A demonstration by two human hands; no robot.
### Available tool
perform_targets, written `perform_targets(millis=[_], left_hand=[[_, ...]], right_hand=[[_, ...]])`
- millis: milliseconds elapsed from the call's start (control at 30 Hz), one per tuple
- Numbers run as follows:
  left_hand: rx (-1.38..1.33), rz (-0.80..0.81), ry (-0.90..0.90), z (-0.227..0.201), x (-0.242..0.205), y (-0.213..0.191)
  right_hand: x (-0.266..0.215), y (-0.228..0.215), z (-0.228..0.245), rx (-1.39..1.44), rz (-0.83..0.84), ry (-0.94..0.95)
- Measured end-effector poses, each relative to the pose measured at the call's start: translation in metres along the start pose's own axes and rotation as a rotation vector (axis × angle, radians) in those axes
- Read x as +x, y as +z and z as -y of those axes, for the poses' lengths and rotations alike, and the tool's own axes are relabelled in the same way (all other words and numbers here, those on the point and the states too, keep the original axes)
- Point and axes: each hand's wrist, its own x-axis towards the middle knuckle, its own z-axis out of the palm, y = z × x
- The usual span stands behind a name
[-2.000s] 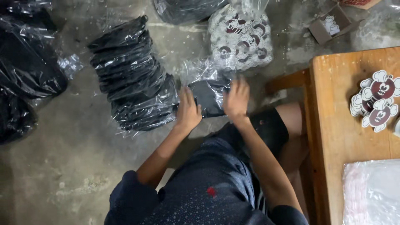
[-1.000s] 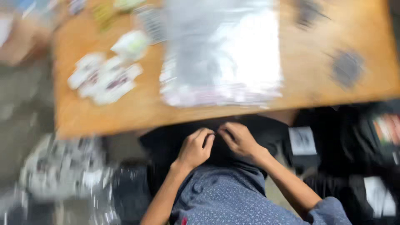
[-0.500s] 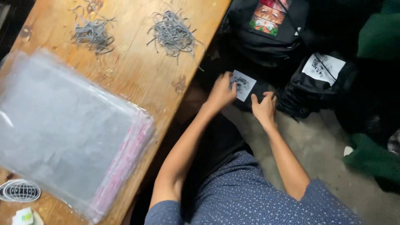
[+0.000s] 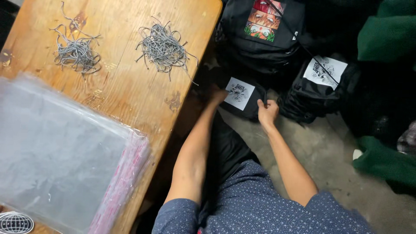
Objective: The person attaches a chain to a sticker and places it on a black drawstring bag, then places the bag into a plastic bag and seals it. This process is repeated for multiple bags.
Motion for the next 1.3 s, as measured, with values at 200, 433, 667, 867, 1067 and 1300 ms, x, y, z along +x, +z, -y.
perform_targets(millis=[200, 433, 667, 867, 1067, 1300], left_hand=[[0.029, 0.119, 0.084, -0.061, -0.076, -0.033], [-0.172, 0.056, 0.359, -0.127, -0.213, -0.106], [-0.433, -0.424, 0.657, -0.085, -0.371, -0.212], [-0.815, -0.729, 0.536, 0.018, -0.449, -0.274], [-1.197, -0.844, 0.509, 0.081, -0.503, -0.289], [-0.898, -0.939, 0.587, 0.102, -0.467, -0.269]], right_hand=[[-0.045, -0.086, 0.057, 0.586, 0.339, -0.164], [-0.089, -0.236, 0.227, 0.718, 0.421, -0.458], [-0.149, -0.180, 0.339, 0.497, 0.587, -0.767], [-0.282, -0.088, 0.418, 0.351, 1.016, -0.939], [-0.364, -0.043, 0.464, 0.093, 0.878, -1.482], [-0.483, -0.066, 0.433, -0.155, 1.008, -2.308]])
